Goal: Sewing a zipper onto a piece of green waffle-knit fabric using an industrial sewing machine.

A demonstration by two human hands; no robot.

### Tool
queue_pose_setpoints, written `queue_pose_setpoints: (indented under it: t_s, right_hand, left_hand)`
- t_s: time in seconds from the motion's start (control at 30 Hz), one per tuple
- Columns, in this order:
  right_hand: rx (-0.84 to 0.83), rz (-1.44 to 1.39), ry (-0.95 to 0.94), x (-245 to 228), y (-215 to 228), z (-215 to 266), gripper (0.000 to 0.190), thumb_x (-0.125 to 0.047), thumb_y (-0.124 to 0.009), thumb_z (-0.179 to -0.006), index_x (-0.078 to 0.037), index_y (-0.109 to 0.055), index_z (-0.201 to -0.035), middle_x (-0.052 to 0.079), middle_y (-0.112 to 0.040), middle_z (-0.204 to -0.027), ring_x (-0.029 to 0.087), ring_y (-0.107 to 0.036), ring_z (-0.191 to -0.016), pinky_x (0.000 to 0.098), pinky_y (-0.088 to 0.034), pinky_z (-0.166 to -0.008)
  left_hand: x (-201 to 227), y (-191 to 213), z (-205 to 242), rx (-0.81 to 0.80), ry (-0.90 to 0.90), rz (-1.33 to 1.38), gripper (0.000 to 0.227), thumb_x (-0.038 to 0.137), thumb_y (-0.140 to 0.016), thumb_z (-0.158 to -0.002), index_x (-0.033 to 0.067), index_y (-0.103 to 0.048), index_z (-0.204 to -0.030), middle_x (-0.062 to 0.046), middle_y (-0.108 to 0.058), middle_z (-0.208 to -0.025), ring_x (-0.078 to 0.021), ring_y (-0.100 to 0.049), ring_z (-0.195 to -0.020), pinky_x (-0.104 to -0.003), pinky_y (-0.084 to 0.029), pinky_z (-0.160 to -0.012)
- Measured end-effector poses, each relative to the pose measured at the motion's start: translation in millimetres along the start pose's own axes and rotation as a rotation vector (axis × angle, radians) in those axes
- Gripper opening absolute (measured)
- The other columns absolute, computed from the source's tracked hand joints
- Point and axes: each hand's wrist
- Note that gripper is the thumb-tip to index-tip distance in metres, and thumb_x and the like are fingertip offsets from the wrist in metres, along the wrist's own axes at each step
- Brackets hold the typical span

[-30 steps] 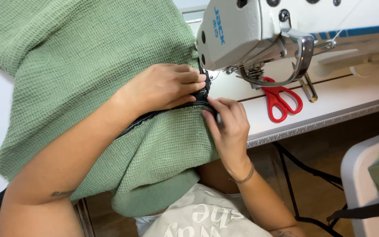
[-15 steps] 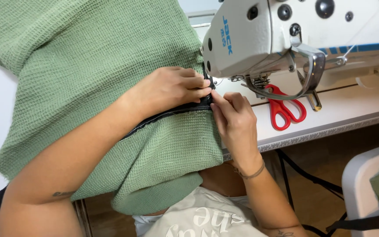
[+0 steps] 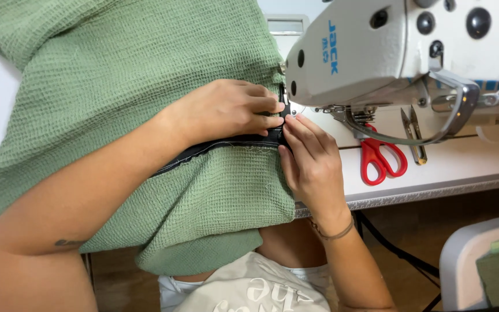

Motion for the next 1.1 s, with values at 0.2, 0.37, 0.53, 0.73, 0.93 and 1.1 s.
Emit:
queue_pose_setpoints:
  t_s: [0.2, 0.37, 0.53, 0.73, 0.93, 1.1]
  right_hand:
    - [-0.045, 0.036, 0.051, 1.3, 2.0, 1.5, 0.032, -0.024, -0.065, -0.102, 0.003, -0.072, -0.117, 0.016, -0.07, -0.13, 0.034, -0.067, -0.121, 0.0437, -0.05, -0.101]
    - [-0.032, 0.001, 0.035, 5.5, -1.9, 4.1, 0.036, -0.025, -0.064, -0.102, 0.006, -0.069, -0.12, 0.019, -0.068, -0.131, 0.037, -0.066, -0.122, 0.0456, -0.05, -0.101]
    - [-0.027, -0.045, 0.024, 10.2, -0.5, 4.7, 0.04, -0.03, -0.062, -0.104, 0.006, -0.068, -0.121, 0.019, -0.066, -0.132, 0.036, -0.064, -0.124, 0.0446, -0.048, -0.104]
    - [-0.02, -0.091, 0.039, 17.7, -2.0, 1.3, 0.043, -0.033, -0.062, -0.103, 0.005, -0.067, -0.122, 0.017, -0.065, -0.134, 0.036, -0.063, -0.125, 0.0446, -0.047, -0.107]
    - [-0.062, -0.102, 0.013, 23.3, 1.4, 1.4, 0.047, -0.036, -0.055, -0.105, 0.0, -0.064, -0.134, 0.015, -0.06, -0.137, 0.036, -0.056, -0.13, 0.0465, -0.041, -0.109]
    - [-0.085, -0.027, -0.097, 33.1, -2.2, 13.7, 0.054, -0.052, -0.047, -0.106, -0.02, -0.059, -0.148, 0.01, -0.051, -0.131, 0.035, -0.047, -0.123, 0.0483, -0.033, -0.106]
  left_hand:
    - [-3.4, -9.0, 4.9, 0.021, -0.014, 0.001, 0.025, 0.037, -0.065, -0.101, 0.0157, -0.077, -0.108, -0.003, -0.069, -0.099, -0.0234, -0.069, -0.107, -0.037, -0.056, -0.097]
    - [0.5, -2.9, 1.1, -0.004, 0.008, -0.02, 0.023, 0.037, -0.066, -0.1, 0.0175, -0.078, -0.107, -0.002, -0.07, -0.098, -0.0226, -0.069, -0.108, -0.036, -0.056, -0.097]
    - [-1.4, -4.4, 2.6, -0.086, 0.038, -0.037, 0.024, 0.038, -0.065, -0.101, 0.0202, -0.078, -0.109, -0.003, -0.07, -0.097, -0.0232, -0.07, -0.108, -0.035, -0.057, -0.098]
    - [-3.2, 2.9, -4.9, -0.073, 0.015, -0.109, 0.023, 0.041, -0.063, -0.103, 0.0196, -0.073, -0.103, -0.001, -0.069, -0.096, -0.0224, -0.071, -0.108, -0.034, -0.057, -0.1]
    - [-4.2, 12.6, -8.4, -0.052, 0.033, -0.069, 0.021, 0.039, -0.066, -0.102, 0.0195, -0.075, -0.1, -0.003, -0.072, -0.096, -0.0243, -0.072, -0.11, -0.036, -0.057, -0.101]
    - [-3.7, 16.3, -9.7, -0.041, 0.069, -0.039, 0.02, 0.037, -0.069, -0.1, 0.0202, -0.079, -0.1, -0.005, -0.073, -0.096, -0.0253, -0.071, -0.112, -0.036, -0.056, -0.101]
Point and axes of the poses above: each hand's wrist, its own z-axis away from the middle knuckle, its own y-axis out of the back of the hand, x = y × z
